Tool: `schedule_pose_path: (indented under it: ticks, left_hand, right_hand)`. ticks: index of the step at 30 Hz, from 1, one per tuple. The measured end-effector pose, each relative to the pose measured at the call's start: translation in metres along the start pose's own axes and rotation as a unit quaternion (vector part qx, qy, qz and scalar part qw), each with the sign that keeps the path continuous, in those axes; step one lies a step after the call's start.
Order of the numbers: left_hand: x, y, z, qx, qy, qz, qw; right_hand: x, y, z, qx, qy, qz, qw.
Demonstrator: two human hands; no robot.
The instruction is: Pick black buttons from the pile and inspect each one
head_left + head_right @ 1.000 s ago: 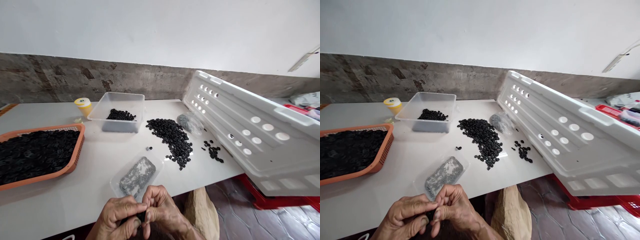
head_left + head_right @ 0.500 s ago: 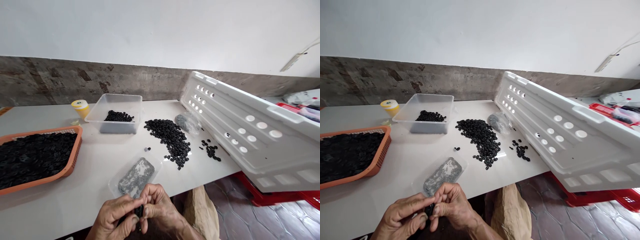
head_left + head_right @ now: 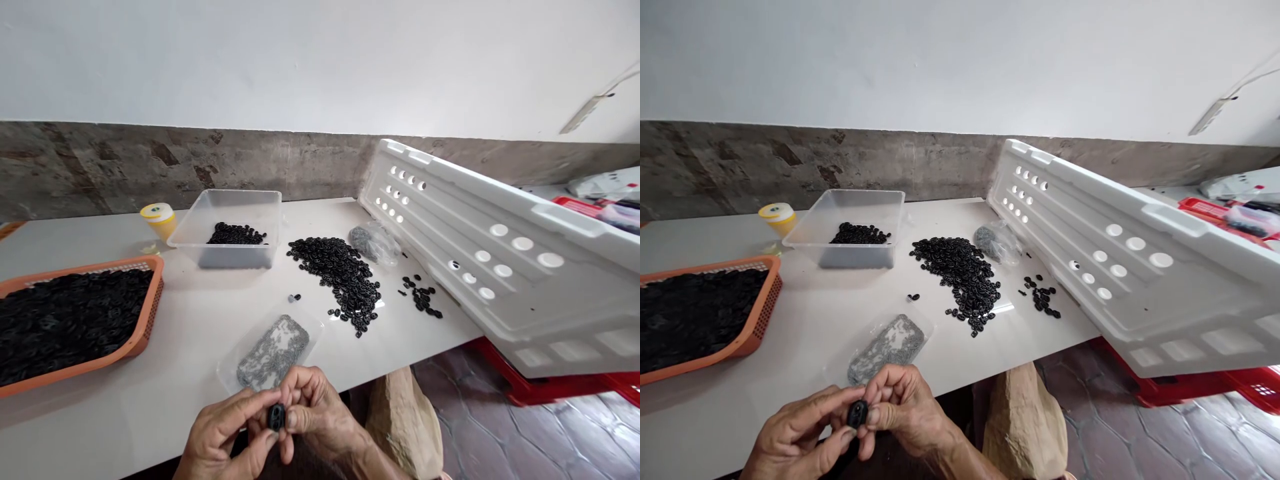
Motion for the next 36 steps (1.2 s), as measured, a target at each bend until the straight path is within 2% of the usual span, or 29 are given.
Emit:
schedule_pose_path:
  ticks: [7, 10, 14, 18, 21, 24, 28, 32, 36]
  left_hand:
    - [0.0, 0.008, 0.01, -0.087, -0.082, 0.031, 0.992]
    - [0.003, 0.009, 0.013, -0.077, -0.072, 0.036, 0.994]
    - [0.003, 0.014, 0.01, -0.089, -0.067, 0.043, 0.993]
    - [0.001, 0.01, 0.009, -0.067, -0.081, 0.005, 0.994]
    - [0.003, 0.008, 0.011, -0.053, -0.07, -0.013, 0.996]
    - [0.004, 0.004, 0.014, -0.044, -0.065, -0.015, 0.997]
    - [0.008, -0.009, 0.012, -0.01, -0.058, -0.062, 0.996]
    - [0.008, -0.026, 0.009, 0.038, -0.06, -0.085, 0.994]
    - [-0.003, -0.034, 0.014, 0.073, -0.079, -0.114, 0.988]
  right_hand:
    - [0.001, -0.001, -0.001, -0.005, 0.028, -0.027, 0.999]
    - [-0.002, -0.003, -0.001, 0.011, 0.008, -0.021, 1.0]
    - [-0.007, -0.003, 0.0, -0.001, -0.004, -0.016, 1.0]
    - [-0.012, -0.006, -0.004, -0.035, 0.025, -0.021, 0.999]
    - [-0.012, -0.006, -0.008, -0.065, 0.05, -0.034, 0.996]
    - [-0.009, -0.001, -0.008, -0.071, 0.047, -0.037, 0.996]
    - [-0.006, 0.001, -0.001, -0.02, 0.007, -0.027, 0.999]
    - [0.004, -0.007, 0.0, 0.029, 0.049, -0.057, 0.997]
    - [0.01, -0.026, -0.005, 0.092, 0.095, -0.093, 0.987]
Point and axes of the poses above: each hand's wrist, its own z-axis towards the middle knuckle, its own x-axis out of the back of the hand, y = z × x, the point moved 9 cm from there along z, towards the middle knuckle
